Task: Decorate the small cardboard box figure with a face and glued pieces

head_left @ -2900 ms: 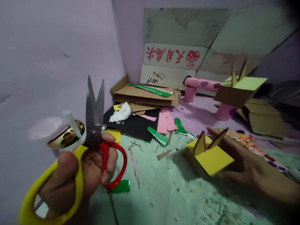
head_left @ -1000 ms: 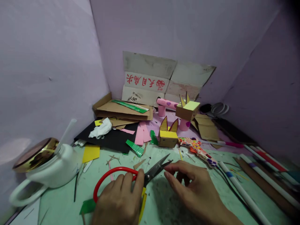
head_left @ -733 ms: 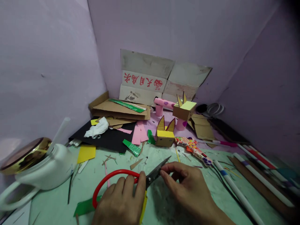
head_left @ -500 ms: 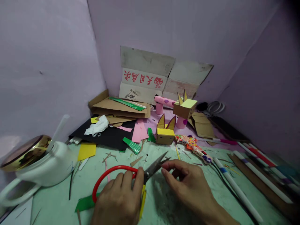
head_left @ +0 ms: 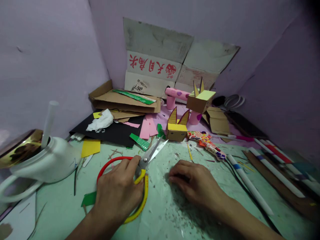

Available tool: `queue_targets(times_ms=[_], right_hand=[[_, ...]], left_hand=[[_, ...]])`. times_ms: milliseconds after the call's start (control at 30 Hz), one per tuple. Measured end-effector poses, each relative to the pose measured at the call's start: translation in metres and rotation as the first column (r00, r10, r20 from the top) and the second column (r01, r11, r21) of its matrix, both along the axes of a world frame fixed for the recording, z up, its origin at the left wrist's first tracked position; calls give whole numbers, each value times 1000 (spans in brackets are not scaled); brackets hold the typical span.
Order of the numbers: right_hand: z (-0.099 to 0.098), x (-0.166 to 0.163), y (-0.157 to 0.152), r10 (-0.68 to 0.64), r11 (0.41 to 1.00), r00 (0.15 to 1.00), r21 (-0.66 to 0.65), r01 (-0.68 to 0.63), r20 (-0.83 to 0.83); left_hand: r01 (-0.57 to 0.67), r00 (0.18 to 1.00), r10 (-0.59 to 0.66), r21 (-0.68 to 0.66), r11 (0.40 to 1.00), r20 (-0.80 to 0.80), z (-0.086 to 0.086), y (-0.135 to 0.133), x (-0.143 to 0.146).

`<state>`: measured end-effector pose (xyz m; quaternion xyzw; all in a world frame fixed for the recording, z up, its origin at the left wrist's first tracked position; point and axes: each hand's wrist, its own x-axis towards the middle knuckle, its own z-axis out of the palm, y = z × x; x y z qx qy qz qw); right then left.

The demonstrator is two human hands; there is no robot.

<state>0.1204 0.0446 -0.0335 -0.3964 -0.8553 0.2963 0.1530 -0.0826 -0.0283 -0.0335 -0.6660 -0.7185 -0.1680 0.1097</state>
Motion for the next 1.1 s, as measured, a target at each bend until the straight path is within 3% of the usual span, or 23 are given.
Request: queue_targets(times_ms=[400,467,533,600,633,700,767,833,867,933,1100], right_hand=[[6,-15,-4,77,991,937,75,-108,339],[6,-12,-4,74,995,959,46,-90,274],[5,-6,-2,15,1000,994,-25,-12,105],[7,3,0,-101,978,988,-197,76,-121],[10,8,0,-178,943,959,-318,102,-220],[17,16,0,-336,815,878,-572,90,-341],[24,23,-3,-462,650,802,-760,17,-378],[27,27,-6,-546,502,740,-860,-87,-393],[27,28,-8,-576,451,712,-883,-132,-401],[22,30,-10,-624,418,659,-892,-171,-419],[5,30,-13,-656,478,576,-859,-185,-488]], left_hand=[[11,1000,-10,-36,999,25,-2,1,1],[22,998,-22,-1,1000,64,-2,1,0],[35,985,-40,36,999,170,0,0,-2],[25,942,-38,45,999,333,7,-1,-1],[17,900,-28,28,999,436,14,-1,1],[24,749,-1,-25,999,663,29,-2,10],[74,490,37,-83,994,871,43,-2,25],[172,226,91,-132,976,970,52,1,46],[212,149,107,-137,968,983,53,4,58],[243,85,84,-102,965,993,49,12,79],[222,65,67,-80,972,996,31,24,110]])
